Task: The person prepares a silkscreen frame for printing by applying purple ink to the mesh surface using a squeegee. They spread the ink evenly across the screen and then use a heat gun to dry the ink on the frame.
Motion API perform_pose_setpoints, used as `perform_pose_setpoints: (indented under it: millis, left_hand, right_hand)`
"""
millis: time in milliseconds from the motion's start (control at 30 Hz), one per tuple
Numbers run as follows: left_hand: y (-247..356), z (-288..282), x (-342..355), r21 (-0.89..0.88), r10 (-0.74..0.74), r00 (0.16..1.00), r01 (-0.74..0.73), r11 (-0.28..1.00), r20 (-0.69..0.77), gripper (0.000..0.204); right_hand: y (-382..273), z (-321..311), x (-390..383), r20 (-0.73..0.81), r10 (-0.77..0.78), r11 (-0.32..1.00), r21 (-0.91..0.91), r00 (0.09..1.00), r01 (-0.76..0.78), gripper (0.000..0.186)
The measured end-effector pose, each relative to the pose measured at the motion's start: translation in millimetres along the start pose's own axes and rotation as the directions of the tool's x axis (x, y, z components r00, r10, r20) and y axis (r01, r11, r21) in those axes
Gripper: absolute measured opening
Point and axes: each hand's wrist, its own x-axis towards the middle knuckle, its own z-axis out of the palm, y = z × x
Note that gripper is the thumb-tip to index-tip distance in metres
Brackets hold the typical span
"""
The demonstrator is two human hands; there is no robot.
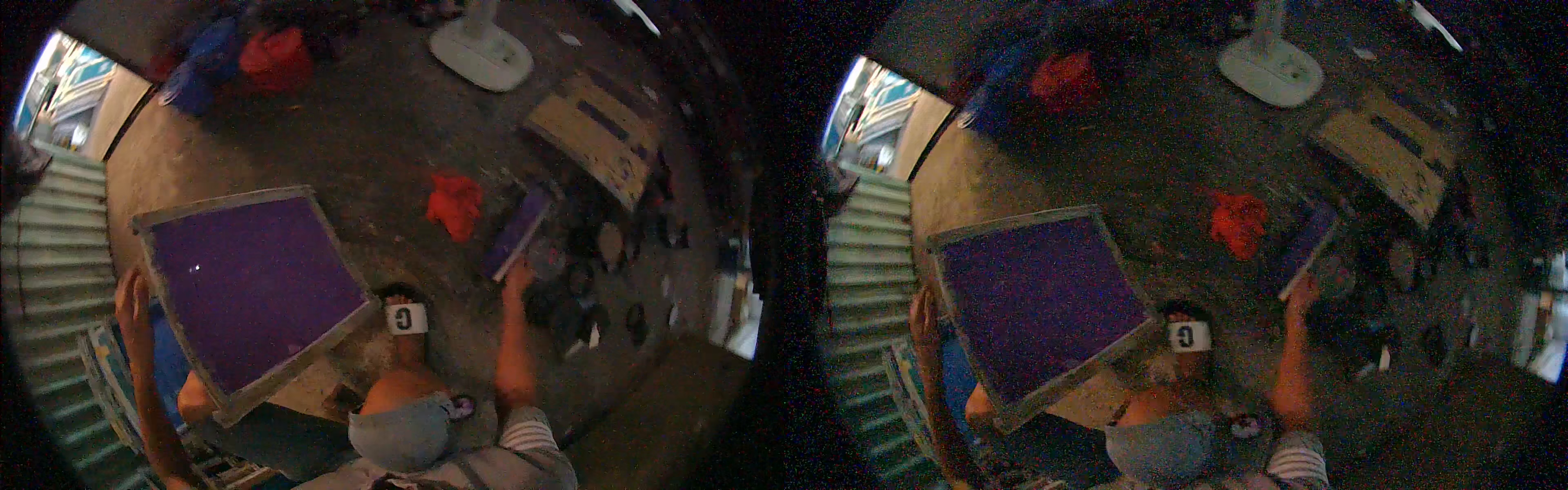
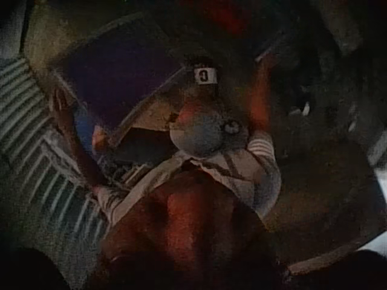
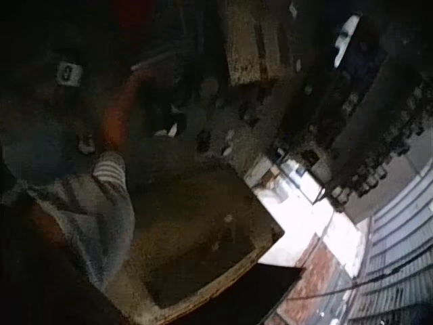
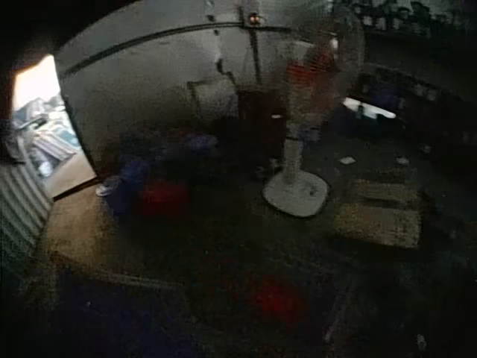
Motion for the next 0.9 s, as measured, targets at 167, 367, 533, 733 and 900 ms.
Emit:
perform_pose_setpoints:
  millis: [167, 367, 533, 733, 900]
  left_hand:
    - [152.7, 16.4, 65.4, 0.174, 0.424, 0.903, -0.407, 0.897, -0.072, 0.027]
    - [276.9, 238.4, 128.2, -0.283, 0.515, 0.768, -0.434, 0.855, 0.379, 0.028]
    - [288.6, 471.9, 10.5, -0.375, 0.261, 0.67, 0.028, 0.926, 0.695, 0.036]
    - [294.1, 562.9, -107.2, -0.413, 0.024, 0.745, 0.343, 0.844, 0.667, 0.054]
    - [309.1, 558.8, -81.1, -0.605, 0.022, 0.94, 0.2, 0.771, 0.339, 0.026]
  right_hand:
    - [-1.5, 23.1, 16.8, 0.232, -0.044, 0.998, -0.034, 0.972, 0.053, 0.023]
    - [15.7, -26.8, 32.3, 0.344, -0.082, 0.963, 0.269, 0.935, -0.015, 0.024]
    - [-23.3, -31.6, 1.2, 0.226, -0.039, 0.981, 0.192, 0.973, -0.005, 0.027]
    - [-59.3, -56.1, -91.2, 0.142, 0.11, 0.893, 0.421, 0.984, -0.16, 0.022]
    - [-91.2, -58.6, -122.2, 0.204, 0.103, 0.907, 0.381, 0.973, -0.177, 0.022]
